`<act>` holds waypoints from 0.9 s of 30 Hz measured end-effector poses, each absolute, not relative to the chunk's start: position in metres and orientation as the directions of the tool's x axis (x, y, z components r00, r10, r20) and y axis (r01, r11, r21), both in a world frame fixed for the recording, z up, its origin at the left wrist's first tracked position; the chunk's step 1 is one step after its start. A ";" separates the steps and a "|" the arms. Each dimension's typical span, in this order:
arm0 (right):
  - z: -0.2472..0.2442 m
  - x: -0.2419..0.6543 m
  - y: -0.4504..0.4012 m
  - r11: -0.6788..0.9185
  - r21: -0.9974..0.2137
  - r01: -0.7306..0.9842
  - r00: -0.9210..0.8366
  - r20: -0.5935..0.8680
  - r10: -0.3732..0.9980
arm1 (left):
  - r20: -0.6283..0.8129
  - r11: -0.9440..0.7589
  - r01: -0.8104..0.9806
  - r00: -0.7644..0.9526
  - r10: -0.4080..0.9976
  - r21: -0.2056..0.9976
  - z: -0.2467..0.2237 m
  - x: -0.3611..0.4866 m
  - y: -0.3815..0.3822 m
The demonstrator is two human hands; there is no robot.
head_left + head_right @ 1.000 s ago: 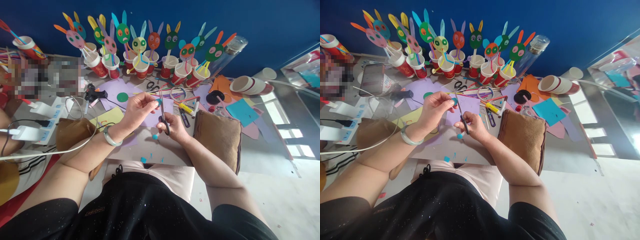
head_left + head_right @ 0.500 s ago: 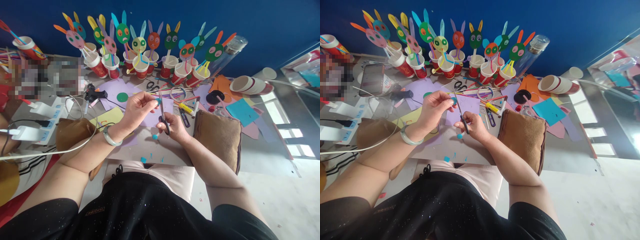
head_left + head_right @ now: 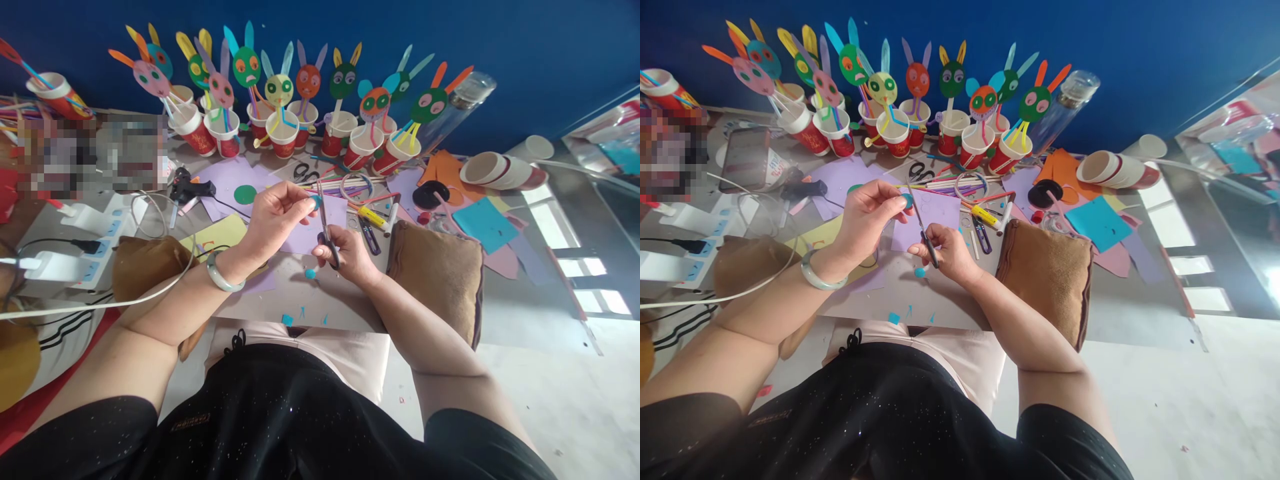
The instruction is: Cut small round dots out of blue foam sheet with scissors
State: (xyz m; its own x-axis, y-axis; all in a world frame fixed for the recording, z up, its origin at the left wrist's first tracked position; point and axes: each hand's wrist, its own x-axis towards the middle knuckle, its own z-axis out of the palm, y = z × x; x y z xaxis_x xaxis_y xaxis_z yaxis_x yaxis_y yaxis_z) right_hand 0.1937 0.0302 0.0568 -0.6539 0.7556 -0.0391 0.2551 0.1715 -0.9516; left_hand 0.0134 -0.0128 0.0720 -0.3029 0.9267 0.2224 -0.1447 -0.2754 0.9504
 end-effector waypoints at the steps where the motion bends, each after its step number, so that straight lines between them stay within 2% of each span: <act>1: 0.056 0.194 0.030 0.171 -0.952 0.252 -0.655 -0.038 0.755 | 0.219 -0.271 -0.142 -0.301 0.928 0.952 0.072 0.013 -0.013; 27: 0.053 0.195 0.032 0.177 -0.947 0.268 -0.658 -0.046 0.751 | 0.187 -0.218 -0.141 -0.204 0.961 0.966 0.075 0.012 -0.015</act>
State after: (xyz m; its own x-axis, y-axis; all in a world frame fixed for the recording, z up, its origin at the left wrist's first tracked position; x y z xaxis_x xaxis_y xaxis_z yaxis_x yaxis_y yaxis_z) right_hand 0.1951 0.0321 0.0530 -0.6585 0.7512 -0.0463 0.2684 0.1769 -0.9469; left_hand 0.0124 -0.0151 0.0746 -0.2036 0.9610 0.1871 -0.1410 -0.2178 0.9658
